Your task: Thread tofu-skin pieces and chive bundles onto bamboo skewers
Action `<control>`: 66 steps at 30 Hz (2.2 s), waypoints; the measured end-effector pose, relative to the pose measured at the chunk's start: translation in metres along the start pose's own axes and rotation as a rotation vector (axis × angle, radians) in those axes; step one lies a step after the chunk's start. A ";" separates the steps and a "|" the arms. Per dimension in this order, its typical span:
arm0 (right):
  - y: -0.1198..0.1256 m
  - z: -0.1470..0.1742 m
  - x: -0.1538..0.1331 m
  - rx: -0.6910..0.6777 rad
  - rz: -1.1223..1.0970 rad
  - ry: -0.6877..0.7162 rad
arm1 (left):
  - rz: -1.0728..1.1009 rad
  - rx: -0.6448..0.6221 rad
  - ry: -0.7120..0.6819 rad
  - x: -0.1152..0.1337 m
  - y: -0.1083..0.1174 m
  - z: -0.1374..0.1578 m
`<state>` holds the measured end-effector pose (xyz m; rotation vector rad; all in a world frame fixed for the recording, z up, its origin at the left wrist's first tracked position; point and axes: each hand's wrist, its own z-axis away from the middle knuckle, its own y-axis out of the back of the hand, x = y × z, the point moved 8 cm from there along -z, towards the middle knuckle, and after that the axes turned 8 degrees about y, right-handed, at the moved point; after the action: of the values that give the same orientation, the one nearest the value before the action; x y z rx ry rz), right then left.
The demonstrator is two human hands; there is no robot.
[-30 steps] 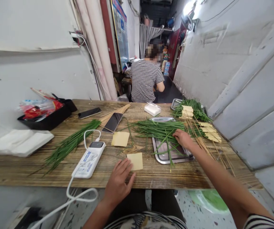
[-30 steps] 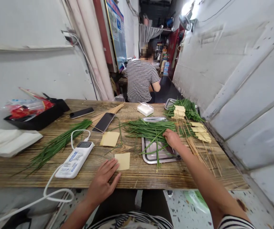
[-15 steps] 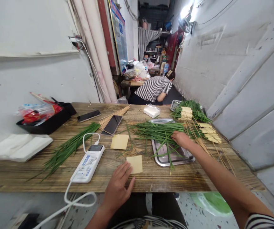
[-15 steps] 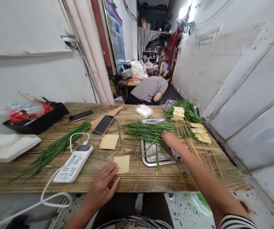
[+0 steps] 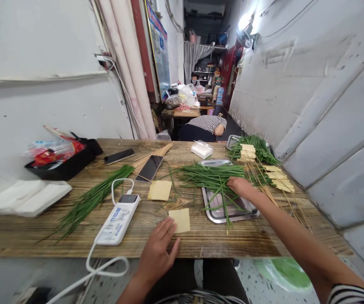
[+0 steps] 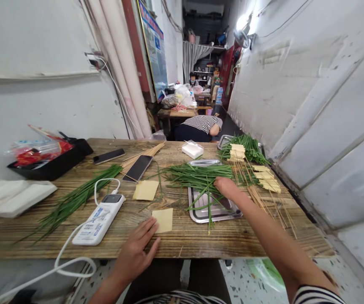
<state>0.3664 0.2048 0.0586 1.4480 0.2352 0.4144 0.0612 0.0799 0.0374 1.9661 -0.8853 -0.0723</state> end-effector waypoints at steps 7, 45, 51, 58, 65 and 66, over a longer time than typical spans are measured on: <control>-0.003 -0.003 0.005 0.086 -0.072 -0.008 | -0.012 -0.001 -0.012 0.001 0.000 0.000; -0.004 0.001 0.012 0.213 -0.246 -0.106 | -0.019 0.006 -0.009 0.000 -0.001 0.002; -0.006 0.018 0.033 0.388 -0.551 -0.204 | -0.006 0.012 -0.006 0.000 0.000 0.001; -0.008 0.041 0.040 0.576 -1.062 -0.302 | -0.013 0.032 -0.013 0.001 0.001 0.002; 0.023 0.097 0.013 0.674 -1.400 -0.381 | -0.004 0.036 -0.046 0.002 0.001 0.001; 0.023 0.117 0.006 0.678 -1.464 -0.397 | 0.003 0.028 -0.048 0.001 0.000 0.001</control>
<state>0.4157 0.1023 0.0961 1.5566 1.0657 -1.2265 0.0617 0.0780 0.0372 1.9966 -0.9247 -0.1061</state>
